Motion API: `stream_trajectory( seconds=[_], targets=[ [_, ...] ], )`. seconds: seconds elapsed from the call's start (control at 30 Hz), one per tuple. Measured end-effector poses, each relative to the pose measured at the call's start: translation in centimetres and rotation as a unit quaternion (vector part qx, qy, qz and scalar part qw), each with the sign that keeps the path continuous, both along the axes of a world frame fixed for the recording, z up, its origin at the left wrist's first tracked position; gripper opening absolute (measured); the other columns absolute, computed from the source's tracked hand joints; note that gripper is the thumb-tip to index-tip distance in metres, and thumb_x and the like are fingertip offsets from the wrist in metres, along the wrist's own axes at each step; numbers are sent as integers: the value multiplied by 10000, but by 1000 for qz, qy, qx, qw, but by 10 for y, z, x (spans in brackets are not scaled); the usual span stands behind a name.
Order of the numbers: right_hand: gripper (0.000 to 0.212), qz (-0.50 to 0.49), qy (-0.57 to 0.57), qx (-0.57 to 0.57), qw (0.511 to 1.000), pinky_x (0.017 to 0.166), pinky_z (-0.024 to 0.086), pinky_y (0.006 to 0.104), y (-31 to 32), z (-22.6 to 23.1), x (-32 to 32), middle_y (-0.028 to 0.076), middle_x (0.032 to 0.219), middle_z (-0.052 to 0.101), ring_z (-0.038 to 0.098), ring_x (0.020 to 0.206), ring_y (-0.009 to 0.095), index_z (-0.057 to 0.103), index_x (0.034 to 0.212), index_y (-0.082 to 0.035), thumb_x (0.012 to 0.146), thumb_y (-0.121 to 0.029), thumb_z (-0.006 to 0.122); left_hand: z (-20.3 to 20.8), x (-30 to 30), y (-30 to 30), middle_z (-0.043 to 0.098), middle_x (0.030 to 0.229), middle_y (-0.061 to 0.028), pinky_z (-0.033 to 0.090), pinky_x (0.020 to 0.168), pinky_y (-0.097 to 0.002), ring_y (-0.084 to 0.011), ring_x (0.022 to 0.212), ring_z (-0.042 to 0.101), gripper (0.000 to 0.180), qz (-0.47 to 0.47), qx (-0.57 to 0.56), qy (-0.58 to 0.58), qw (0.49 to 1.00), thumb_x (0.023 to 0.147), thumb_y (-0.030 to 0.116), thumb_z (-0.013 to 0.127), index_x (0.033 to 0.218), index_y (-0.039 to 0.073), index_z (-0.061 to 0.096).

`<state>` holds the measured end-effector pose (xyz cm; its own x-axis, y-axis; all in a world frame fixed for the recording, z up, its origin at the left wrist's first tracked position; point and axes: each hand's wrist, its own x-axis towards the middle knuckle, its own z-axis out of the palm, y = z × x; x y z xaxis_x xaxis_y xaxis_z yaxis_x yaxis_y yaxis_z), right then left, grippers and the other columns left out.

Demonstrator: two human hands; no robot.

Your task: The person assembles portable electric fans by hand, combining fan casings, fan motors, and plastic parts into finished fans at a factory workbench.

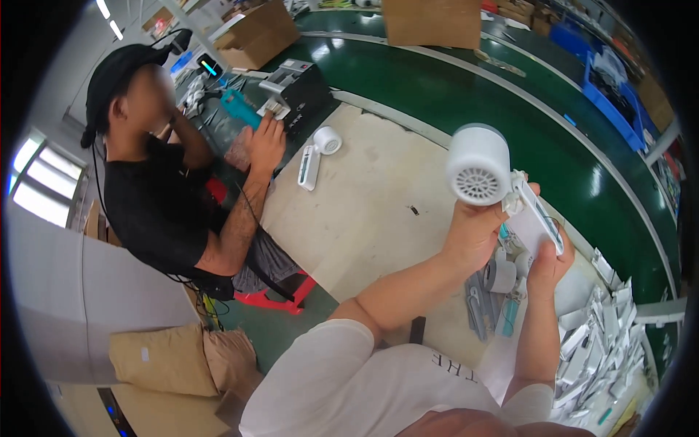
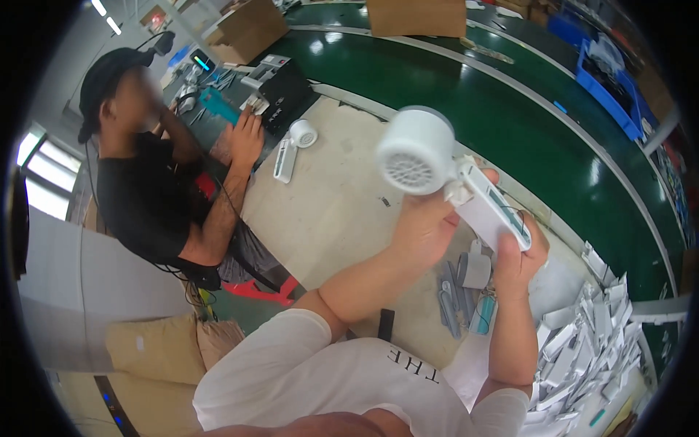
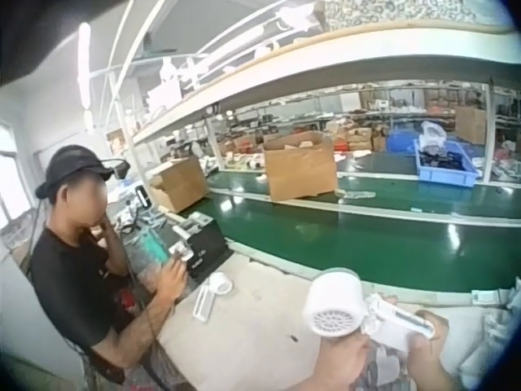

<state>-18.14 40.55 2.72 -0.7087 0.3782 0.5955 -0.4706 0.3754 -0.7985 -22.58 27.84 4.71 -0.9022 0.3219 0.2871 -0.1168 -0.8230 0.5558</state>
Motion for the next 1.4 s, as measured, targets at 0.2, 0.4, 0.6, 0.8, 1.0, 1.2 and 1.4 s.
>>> stream_trajectory(
  seconds=[0.2,0.4,0.6,0.8,1.0,1.2,1.4],
  targets=[
    [269,125,-163,-49,978,589,344,209,-17,7,-2,-19,728,479,405,663,52,538,894,-11,831,-270,567,-27,-8,-15,554,1101,-110,432,884,-348,-212,1037,533,324,45,50,-77,995,825,131,580,1120,37,488],
    [344,100,-188,-52,976,582,363,237,-25,18,10,22,750,488,440,669,90,525,896,16,802,-311,578,-8,3,-23,564,1077,-94,430,904,-338,-207,1049,533,334,12,88,-59,994,831,97,567,1148,33,480],
    [413,22,-72,-80,994,583,410,267,-6,-29,-4,74,815,560,505,669,131,558,893,80,766,-312,583,0,9,-21,599,1034,-101,433,892,-297,-177,1012,557,294,27,80,7,996,821,21,553,1112,7,518],
    [247,261,-358,98,891,566,403,222,-20,-7,-7,15,732,558,479,623,78,575,970,3,817,-189,602,-44,-61,-90,628,835,-116,485,704,-328,-175,789,612,334,159,-415,79,892,737,105,619,1050,6,561],
    [225,259,-396,87,877,598,359,181,-15,14,4,-21,706,491,429,648,44,565,1005,-18,785,-55,593,-71,-112,-177,621,770,-150,421,752,-416,-325,765,581,291,232,-837,129,478,703,207,623,912,10,578],
    [211,265,-396,127,870,593,362,187,-3,7,10,-24,701,489,432,644,52,573,986,-25,776,-33,584,-74,-108,-219,596,926,-187,391,801,-423,-339,932,509,375,353,-796,129,475,709,299,617,929,-1,577],
    [209,266,-423,123,858,595,371,198,8,6,13,-15,700,495,440,645,59,576,972,-24,764,-15,583,-111,-92,-291,579,948,-190,397,811,-419,-334,917,507,425,446,-837,1,316,686,311,620,934,-32,581]
  ],
)
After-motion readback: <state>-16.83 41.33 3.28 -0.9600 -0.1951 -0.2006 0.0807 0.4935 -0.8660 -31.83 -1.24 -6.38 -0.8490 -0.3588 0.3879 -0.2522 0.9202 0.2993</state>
